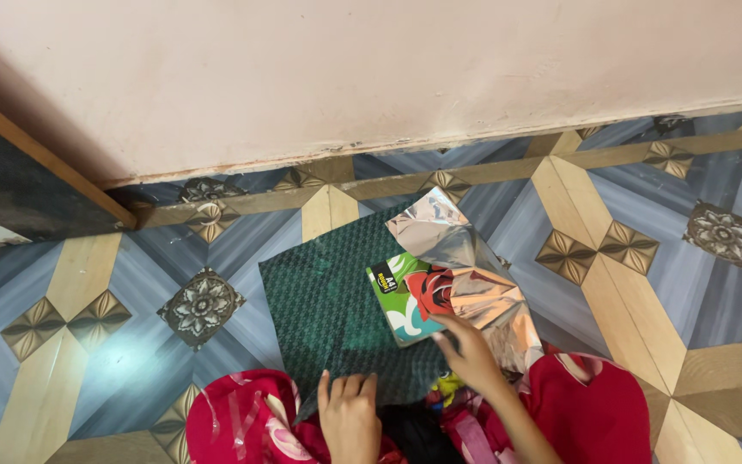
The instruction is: The person sits on the floor and wraps a notebook with a rose design using a green patterned fabric and silver foil. They fold the fabric and foil around the notebook, smooth the edges, and adjust the covering to fit the item.
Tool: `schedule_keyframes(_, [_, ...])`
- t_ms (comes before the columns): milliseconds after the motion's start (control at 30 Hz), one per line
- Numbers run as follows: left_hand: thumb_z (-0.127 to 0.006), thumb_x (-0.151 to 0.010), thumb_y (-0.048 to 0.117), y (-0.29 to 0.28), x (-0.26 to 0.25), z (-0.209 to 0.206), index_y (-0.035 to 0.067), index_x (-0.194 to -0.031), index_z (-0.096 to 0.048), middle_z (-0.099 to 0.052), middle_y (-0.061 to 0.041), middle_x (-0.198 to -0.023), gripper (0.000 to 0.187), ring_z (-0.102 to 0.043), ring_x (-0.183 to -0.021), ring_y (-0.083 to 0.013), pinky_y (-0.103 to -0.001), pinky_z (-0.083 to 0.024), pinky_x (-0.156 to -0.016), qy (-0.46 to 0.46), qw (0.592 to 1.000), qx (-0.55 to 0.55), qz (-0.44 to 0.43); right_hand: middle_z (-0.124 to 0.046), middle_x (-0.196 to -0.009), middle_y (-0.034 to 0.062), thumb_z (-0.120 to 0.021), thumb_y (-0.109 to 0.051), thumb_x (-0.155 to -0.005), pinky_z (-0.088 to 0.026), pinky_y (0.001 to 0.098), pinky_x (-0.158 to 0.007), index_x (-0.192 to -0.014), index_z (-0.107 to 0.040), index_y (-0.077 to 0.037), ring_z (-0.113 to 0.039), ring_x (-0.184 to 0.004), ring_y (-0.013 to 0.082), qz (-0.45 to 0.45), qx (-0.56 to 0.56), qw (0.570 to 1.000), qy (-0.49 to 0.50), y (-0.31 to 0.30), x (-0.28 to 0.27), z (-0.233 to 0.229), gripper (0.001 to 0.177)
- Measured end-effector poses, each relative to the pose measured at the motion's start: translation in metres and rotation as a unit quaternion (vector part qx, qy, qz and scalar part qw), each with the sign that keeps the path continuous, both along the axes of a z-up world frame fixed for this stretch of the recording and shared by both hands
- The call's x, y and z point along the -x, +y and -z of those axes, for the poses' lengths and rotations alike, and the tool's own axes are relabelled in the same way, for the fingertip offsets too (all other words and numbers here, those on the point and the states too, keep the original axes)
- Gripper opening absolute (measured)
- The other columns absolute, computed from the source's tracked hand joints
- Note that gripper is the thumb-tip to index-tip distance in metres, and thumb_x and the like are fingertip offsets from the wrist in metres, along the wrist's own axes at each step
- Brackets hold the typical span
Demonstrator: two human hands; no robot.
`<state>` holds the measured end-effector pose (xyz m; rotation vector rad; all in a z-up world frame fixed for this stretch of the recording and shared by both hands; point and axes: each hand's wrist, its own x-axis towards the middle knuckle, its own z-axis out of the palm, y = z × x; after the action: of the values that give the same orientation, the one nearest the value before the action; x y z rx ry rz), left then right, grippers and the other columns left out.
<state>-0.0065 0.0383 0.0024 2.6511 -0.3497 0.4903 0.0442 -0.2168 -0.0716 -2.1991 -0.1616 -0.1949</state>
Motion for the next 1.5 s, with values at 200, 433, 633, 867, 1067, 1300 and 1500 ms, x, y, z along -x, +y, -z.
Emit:
schedule_keyframes(200, [-0.063,-0.065,0.001,0.011,-0.015,0.002,0.009,-0.079,-0.077,-0.071,-0.007,-0.08,0.022,-0.065,-0.09,-0.0284,-0.049,-0.041,-0.106,0.002,0.999,-0.017,-0.052,-0.034,-0.154,0.0333,-0.071,-0.049,-0.088,-0.026,0.0503,-0.118,-0.15,-0.025,0.015,-0.034,-0.145,0.0435,0.032,0.255,0.955,0.146,0.002,-0.114,0.11,0.101])
schedule_keyframes(433, [-0.063,-0.064,0.002,0.022,-0.06,-0.024,0.01,-0.08,-0.077,-0.071,-0.007,-0.081,0.023,-0.064,-0.087,-0.0287,-0.045,-0.045,-0.095,-0.072,0.994,0.033,-0.072,-0.016,-0.161,0.041,-0.082,-0.051,-0.071,-0.018,0.0556,-0.123,-0.149,-0.043,0.01,-0.016,-0.15,0.0559,0.302,0.375,0.873,0.076,-0.129,-0.149,0.08,0.106])
schedule_keyframes(633, [-0.066,-0.069,0.004,0.017,-0.115,-0.048,0.01,-0.081,-0.077,-0.072,-0.007,-0.086,0.017,-0.063,-0.09,-0.0301,-0.046,-0.045,-0.094,-0.138,0.987,0.033,-0.081,0.001,-0.174,0.0233,-0.086,-0.05,-0.071,-0.031,0.0712,-0.112,-0.135,-0.064,-0.012,-0.002,-0.159,0.0464,0.33,0.335,0.832,0.294,-0.21,-0.132,0.049,0.078])
schedule_keyframes(867, [-0.068,-0.075,0.004,0.056,-0.14,-0.051,0.015,-0.082,-0.08,-0.074,-0.005,-0.094,0.018,-0.065,-0.096,-0.0278,-0.05,-0.044,-0.109,-0.099,0.971,-0.045,-0.214,0.004,-0.16,0.0314,-0.091,-0.055,-0.064,-0.025,0.0721,-0.106,-0.147,-0.051,-0.015,-0.001,-0.146,0.0522,0.347,0.264,0.847,0.306,-0.177,-0.063,0.089,0.1])
schedule_keyframes(1067, [-0.069,-0.063,0.005,0.074,-0.085,-0.031,0.015,-0.076,-0.08,-0.072,-0.012,-0.124,0.02,-0.065,-0.111,-0.0331,-0.045,-0.048,-0.099,-0.006,0.974,-0.019,-0.227,-0.016,-0.169,0.029,-0.083,-0.044,-0.077,-0.036,0.0586,-0.118,-0.131,-0.069,-0.015,-0.022,-0.152,0.0502,0.349,0.342,0.86,0.15,-0.163,-0.055,0.087,0.063])
schedule_keyframes(1300, [-0.063,-0.066,0.001,0.016,-0.081,0.009,0.006,-0.088,-0.077,-0.072,-0.014,-0.117,0.026,-0.064,-0.113,-0.0341,-0.047,-0.05,-0.095,-0.006,0.998,0.051,-0.024,-0.078,-0.102,0.0197,-0.078,-0.049,-0.079,-0.06,0.0378,-0.084,-0.125,-0.068,-0.001,-0.077,-0.092,0.0285,0.216,0.063,0.962,0.153,-0.14,-0.051,0.099,0.067])
schedule_keyframes(1500, [-0.065,-0.076,0.004,-0.002,-0.068,0.049,0.005,-0.094,-0.075,-0.069,-0.016,-0.121,0.021,-0.063,-0.112,-0.0353,-0.047,-0.051,-0.089,0.081,0.996,0.021,-0.02,-0.07,-0.111,0.0214,-0.087,-0.058,-0.066,-0.057,0.0417,-0.089,-0.136,-0.055,0.004,-0.07,-0.101,0.0347,0.219,0.145,0.953,0.153,-0.095,-0.044,0.104,0.098])
